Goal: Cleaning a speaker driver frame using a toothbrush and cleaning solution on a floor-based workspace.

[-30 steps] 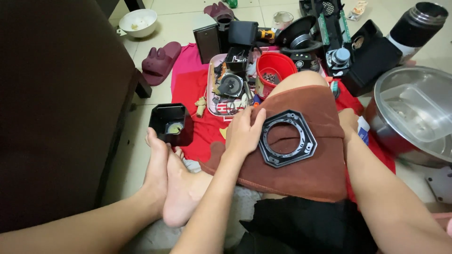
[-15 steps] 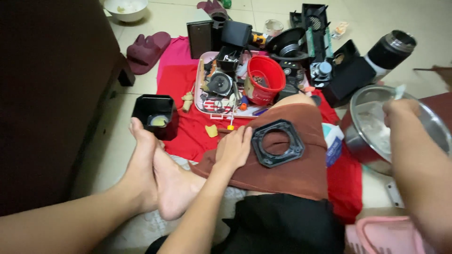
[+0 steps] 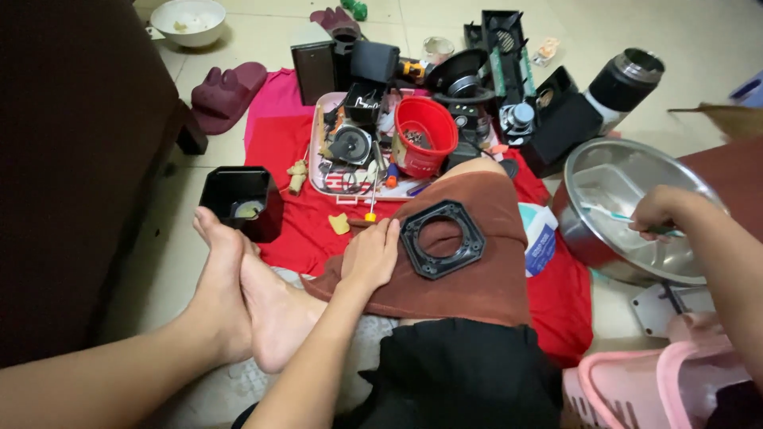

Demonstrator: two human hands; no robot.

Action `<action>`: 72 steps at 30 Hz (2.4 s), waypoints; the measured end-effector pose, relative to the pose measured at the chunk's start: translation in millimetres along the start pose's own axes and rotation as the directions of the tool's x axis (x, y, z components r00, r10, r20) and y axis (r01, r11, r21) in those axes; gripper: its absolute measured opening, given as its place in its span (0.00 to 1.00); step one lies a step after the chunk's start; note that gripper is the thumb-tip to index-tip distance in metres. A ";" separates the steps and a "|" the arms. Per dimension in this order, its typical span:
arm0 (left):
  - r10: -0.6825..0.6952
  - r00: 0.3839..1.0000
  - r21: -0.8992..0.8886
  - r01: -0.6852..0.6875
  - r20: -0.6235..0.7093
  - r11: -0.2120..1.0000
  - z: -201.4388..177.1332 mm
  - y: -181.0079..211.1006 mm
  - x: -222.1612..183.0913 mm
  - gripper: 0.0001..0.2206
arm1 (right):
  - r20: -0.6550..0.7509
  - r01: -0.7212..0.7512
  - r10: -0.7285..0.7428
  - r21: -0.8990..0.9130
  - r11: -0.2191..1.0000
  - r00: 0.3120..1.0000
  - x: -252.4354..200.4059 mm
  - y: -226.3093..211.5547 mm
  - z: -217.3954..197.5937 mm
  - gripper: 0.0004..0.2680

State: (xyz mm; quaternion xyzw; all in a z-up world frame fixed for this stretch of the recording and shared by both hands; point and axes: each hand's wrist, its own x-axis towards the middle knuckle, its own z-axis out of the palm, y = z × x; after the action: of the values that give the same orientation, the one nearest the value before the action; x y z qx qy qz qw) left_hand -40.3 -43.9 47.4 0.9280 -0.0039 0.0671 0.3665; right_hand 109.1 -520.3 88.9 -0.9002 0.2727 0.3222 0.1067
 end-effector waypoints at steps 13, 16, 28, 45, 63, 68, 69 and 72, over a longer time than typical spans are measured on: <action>-0.045 0.997 0.009 0.045 0.062 0.999 -9.3 10.4 -3.5 0.20 | -0.200 0.054 -0.040 0.064 0.997 0.979 -41.7 -4.0 49.1 0.06; -0.041 0.998 -0.007 0.041 0.055 0.999 -7.9 9.3 -3.6 0.20 | -0.228 0.106 -0.087 0.074 0.992 0.970 -32.9 1.4 48.5 0.06; 0.297 0.951 -0.180 -0.309 -0.091 0.934 -23.3 12.4 -10.8 0.38 | -0.311 0.168 -0.108 0.173 0.970 0.944 -44.0 1.2 5.7 0.06; 0.399 0.907 -0.109 -0.414 -0.134 0.904 -12.2 7.5 -14.9 0.40 | -0.482 0.393 -0.179 0.389 0.833 0.858 -133.1 -43.5 -16.7 0.06; -0.026 0.999 -0.207 0.018 -0.036 0.978 -8.5 -35.3 -20.1 0.31 | 0.156 0.610 -0.705 0.397 0.686 0.692 -176.1 -206.4 33.4 0.07; -0.272 0.946 -0.120 0.253 -0.176 0.960 -12.2 -53.8 -14.7 0.14 | -0.044 0.612 -0.792 0.660 0.435 0.610 -118.2 -205.5 65.8 0.04; -0.323 0.919 0.053 0.343 -0.224 0.938 -11.3 -59.4 -15.1 0.14 | -0.121 0.568 -0.816 0.775 0.279 0.565 -105.1 -206.6 75.6 0.05; -0.308 0.925 0.089 0.334 -0.224 0.939 -14.2 -52.8 -16.6 0.12 | -0.276 0.381 -0.794 0.923 -0.061 0.542 -80.8 -202.7 97.6 0.03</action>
State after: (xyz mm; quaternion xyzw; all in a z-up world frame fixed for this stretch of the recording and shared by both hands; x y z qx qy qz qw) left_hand -55.5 3.7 19.6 0.9252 0.1903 0.1022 0.3119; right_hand 119.6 -282.3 68.7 -0.5973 -0.0523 0.1693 0.7822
